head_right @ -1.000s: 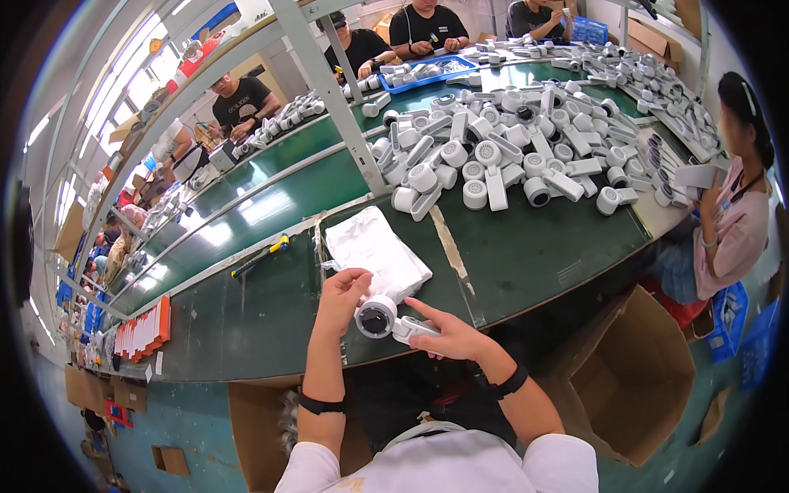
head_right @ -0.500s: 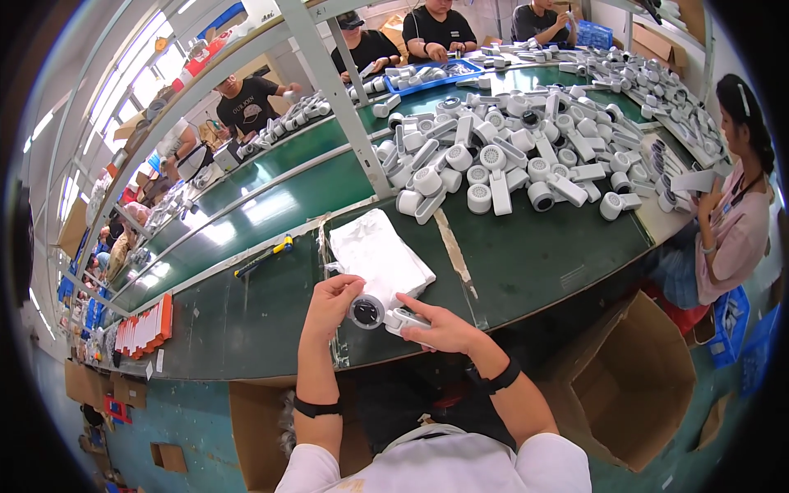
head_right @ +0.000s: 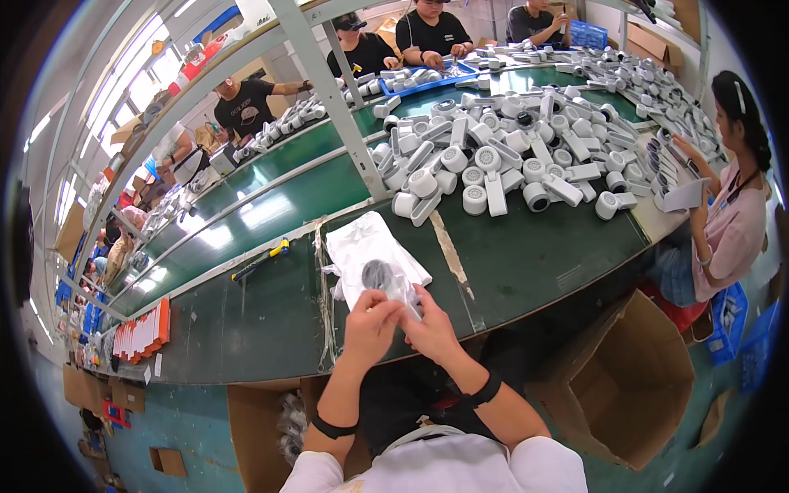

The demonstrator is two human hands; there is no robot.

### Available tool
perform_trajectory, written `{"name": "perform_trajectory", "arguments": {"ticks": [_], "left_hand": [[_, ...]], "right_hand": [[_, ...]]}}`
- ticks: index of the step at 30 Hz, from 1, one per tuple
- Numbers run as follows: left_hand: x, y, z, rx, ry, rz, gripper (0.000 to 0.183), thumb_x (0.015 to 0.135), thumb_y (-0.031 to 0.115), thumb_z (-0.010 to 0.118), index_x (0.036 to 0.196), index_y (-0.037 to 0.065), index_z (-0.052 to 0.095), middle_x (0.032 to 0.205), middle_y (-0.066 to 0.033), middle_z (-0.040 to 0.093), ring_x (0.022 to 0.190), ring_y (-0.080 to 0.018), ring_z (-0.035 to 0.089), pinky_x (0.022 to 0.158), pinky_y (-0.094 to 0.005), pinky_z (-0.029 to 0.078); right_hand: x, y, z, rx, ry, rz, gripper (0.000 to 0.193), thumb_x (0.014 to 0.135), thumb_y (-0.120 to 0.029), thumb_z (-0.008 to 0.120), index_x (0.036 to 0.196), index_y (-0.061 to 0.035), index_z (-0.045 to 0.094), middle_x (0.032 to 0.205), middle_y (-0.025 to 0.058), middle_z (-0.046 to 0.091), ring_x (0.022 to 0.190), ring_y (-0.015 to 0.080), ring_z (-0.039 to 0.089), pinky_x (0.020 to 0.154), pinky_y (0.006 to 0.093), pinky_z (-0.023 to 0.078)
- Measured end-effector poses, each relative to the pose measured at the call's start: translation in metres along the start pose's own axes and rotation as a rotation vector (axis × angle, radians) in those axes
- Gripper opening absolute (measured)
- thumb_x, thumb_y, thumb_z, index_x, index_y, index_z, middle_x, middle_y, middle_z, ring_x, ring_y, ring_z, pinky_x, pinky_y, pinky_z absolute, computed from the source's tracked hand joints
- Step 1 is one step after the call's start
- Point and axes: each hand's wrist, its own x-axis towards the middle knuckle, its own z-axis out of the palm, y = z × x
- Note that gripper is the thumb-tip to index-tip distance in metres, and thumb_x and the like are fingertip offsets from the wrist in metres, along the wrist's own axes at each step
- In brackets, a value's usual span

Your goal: The person picks up a fan from a pile, slides it into a plastic bag, and places the bagged fan into a cardboard box, repeating this process for several fans.

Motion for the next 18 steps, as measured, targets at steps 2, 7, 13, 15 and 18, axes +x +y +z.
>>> {"name": "perform_trajectory", "arguments": {"ticks": [2, 7, 13, 15, 18], "left_hand": [[-0.011, 0.003, 0.008, -0.091, 0.015, 0.033, 0.013, 0.08, 0.004, 0.073, 0.092, 0.002, 0.069, 0.086, -0.01, 0.058, 0.068, -0.0236, 0.06, 0.061, -0.0301, 0.049], [-0.036, 0.006, 0.023, -0.29, -0.051, -0.105, 0.011, 0.087, 0.001, 0.068, 0.097, 0.0, 0.067, 0.09, -0.008, 0.062, 0.075, -0.0167, 0.062, 0.065, -0.0273, 0.051], [-0.047, -0.015, 0.019, -1.053, 0.221, -0.503, 0.022, 0.096, 0.013, 0.058, 0.115, 0.003, 0.053, 0.105, -0.0081, 0.058, 0.093, -0.0208, 0.062, 0.076, -0.0421, 0.061], [-0.044, -0.025, 0.022, -1.121, 0.306, -0.63, 0.035, 0.099, 0.026, 0.056, 0.127, 0.007, 0.048, 0.116, -0.0064, 0.057, 0.103, -0.0223, 0.06, 0.084, -0.0429, 0.056], [-0.053, -0.029, 0.027, -1.397, 0.173, -0.877, 0.039, 0.099, 0.027, 0.054, 0.133, 0.008, 0.047, 0.124, -0.0083, 0.057, 0.111, -0.0228, 0.059, 0.092, -0.0397, 0.052]], "right_hand": [[0.003, 0.01, 0.002, -0.095, 0.196, -0.167, 0.064, 0.088, -0.016, 0.064, 0.144, -0.0012, 0.037, 0.094, 0.0113, 0.068, 0.069, 0.0173, 0.066, 0.06, 0.0298, 0.052], [0.023, 0.04, -0.002, -0.158, 0.422, -0.544, 0.058, 0.088, -0.015, 0.065, 0.138, 0.0008, 0.04, 0.1, 0.014, 0.069, 0.084, 0.0192, 0.067, 0.072, 0.0321, 0.052], [0.01, 0.019, 0.004, 0.035, 0.297, -0.406, 0.033, 0.096, -0.017, 0.06, 0.12, 0.0007, 0.046, 0.105, 0.0085, 0.063, 0.093, 0.0114, 0.059, 0.08, 0.0258, 0.049], [0.002, 0.014, 0.013, -0.067, 0.265, -0.414, 0.028, 0.1, -0.022, 0.055, 0.117, -0.0017, 0.045, 0.1, 0.0056, 0.062, 0.086, 0.0098, 0.06, 0.075, 0.0259, 0.05], [0.0, 0.026, 0.04, -0.064, 0.295, -0.474, 0.039, 0.088, -0.018, 0.065, 0.12, -0.0036, 0.048, 0.093, 0.016, 0.067, 0.089, 0.0293, 0.065, 0.077, 0.0388, 0.05]]}}
